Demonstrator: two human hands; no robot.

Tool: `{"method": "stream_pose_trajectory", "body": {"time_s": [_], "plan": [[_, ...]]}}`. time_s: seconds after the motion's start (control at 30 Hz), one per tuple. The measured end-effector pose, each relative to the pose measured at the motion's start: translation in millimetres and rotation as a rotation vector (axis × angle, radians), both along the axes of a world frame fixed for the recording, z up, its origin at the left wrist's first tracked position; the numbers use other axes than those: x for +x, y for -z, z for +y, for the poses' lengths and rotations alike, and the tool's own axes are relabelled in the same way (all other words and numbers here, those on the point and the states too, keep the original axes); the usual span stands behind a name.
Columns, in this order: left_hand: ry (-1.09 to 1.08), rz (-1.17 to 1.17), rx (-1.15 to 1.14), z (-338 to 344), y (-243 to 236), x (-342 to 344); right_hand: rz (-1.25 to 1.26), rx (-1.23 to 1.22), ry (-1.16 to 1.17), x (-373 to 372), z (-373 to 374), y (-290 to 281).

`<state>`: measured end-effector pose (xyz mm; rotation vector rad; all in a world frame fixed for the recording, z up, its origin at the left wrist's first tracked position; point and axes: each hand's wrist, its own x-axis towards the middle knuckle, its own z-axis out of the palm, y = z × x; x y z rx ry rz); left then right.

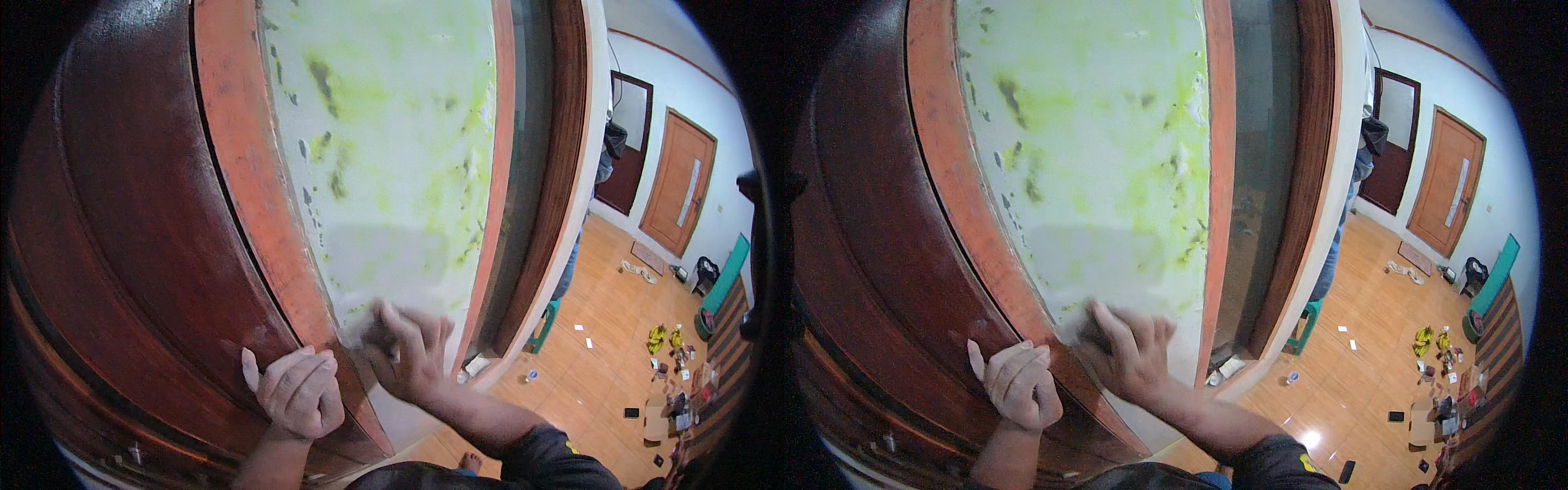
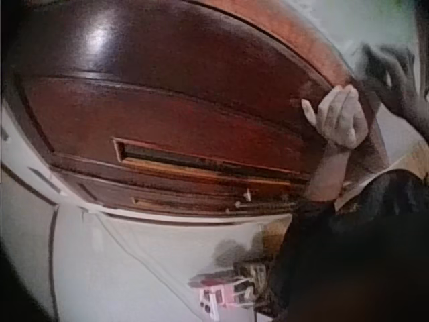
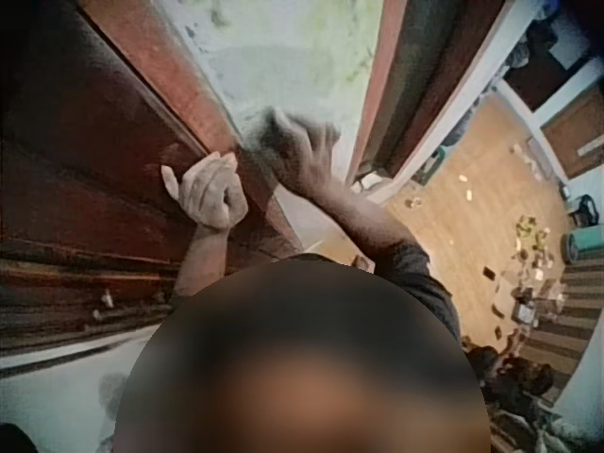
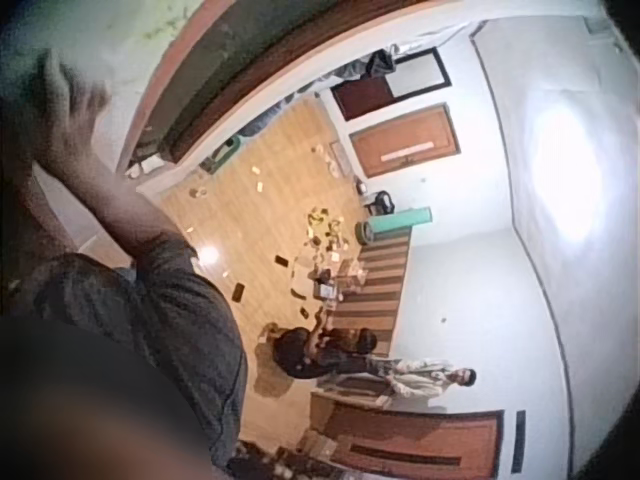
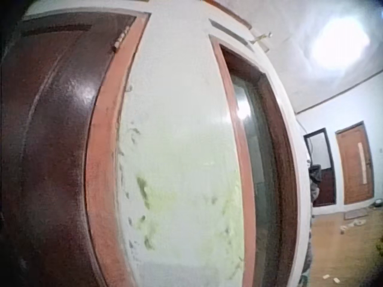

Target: The person sands a wooden door with a sanding block, focusing on the edges and surface. The person holds the door with one hand and sands with the other, moving the block in circular and back-and-forth motions.

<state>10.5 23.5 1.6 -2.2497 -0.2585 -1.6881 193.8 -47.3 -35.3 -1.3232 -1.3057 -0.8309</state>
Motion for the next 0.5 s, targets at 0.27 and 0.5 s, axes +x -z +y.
{"method": "stream_pose_trajectory", "body": {"time_s": [0.27,0.5], "plan": [[-0.085,-0.019,0.006,-4.0,0.2,3.6,-0.03,0.121,-0.04,21.2,13.0,-64.3],[-0.124,-0.032,-0.06,-10.1,7.0,5.5,-0.024,0.097,-0.144,27.5,0.3,16.5]]}}
